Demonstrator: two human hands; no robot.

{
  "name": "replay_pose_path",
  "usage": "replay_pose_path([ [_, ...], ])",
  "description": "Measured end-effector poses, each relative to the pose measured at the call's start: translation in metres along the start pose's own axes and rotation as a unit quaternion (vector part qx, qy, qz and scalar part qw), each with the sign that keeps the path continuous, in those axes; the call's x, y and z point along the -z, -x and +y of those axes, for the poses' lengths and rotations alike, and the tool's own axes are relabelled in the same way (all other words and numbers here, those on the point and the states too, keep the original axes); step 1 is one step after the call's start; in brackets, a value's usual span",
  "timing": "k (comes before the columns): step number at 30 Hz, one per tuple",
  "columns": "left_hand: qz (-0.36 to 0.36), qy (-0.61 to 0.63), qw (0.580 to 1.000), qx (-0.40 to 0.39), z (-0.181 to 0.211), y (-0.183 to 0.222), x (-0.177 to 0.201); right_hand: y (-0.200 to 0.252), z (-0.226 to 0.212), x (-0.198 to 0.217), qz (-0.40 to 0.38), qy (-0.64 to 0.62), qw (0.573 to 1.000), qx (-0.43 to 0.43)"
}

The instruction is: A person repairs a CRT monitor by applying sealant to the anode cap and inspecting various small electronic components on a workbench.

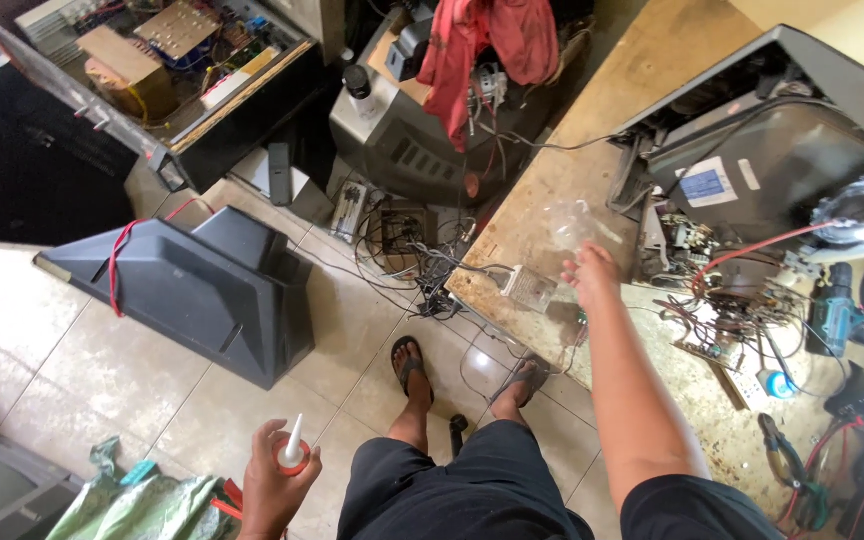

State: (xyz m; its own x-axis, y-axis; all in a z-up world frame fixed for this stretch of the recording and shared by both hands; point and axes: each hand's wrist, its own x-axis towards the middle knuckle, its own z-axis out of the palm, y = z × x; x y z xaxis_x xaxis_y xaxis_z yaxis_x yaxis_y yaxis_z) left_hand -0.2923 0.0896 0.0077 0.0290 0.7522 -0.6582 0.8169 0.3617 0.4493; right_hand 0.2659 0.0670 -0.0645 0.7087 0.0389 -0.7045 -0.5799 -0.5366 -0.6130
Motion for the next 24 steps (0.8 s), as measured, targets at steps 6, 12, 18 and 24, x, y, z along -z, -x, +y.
replay_pose_path([
  [6, -0.002, -0.010, 1.000, -0.021, 0.004, -0.003, -0.003, -0.034, 0.034, 0.005, 0.009, 0.010, 0.999, 0.036],
  [12, -0.016, -0.016, 0.996, -0.082, 0.002, -0.008, -0.006, 0.112, 0.010, 0.022, 0.057, 0.184, 0.966, 0.171],
  [18, -0.026, -0.025, 0.992, -0.117, 0.020, -0.024, -0.028, 0.082, 0.207, 0.101, -0.182, 0.258, 0.857, 0.407],
  [24, -0.049, -0.066, 0.982, -0.172, 0.050, -0.019, -0.056, 0.163, 0.218, 0.244, -0.065, 0.415, 0.908, 0.006],
])
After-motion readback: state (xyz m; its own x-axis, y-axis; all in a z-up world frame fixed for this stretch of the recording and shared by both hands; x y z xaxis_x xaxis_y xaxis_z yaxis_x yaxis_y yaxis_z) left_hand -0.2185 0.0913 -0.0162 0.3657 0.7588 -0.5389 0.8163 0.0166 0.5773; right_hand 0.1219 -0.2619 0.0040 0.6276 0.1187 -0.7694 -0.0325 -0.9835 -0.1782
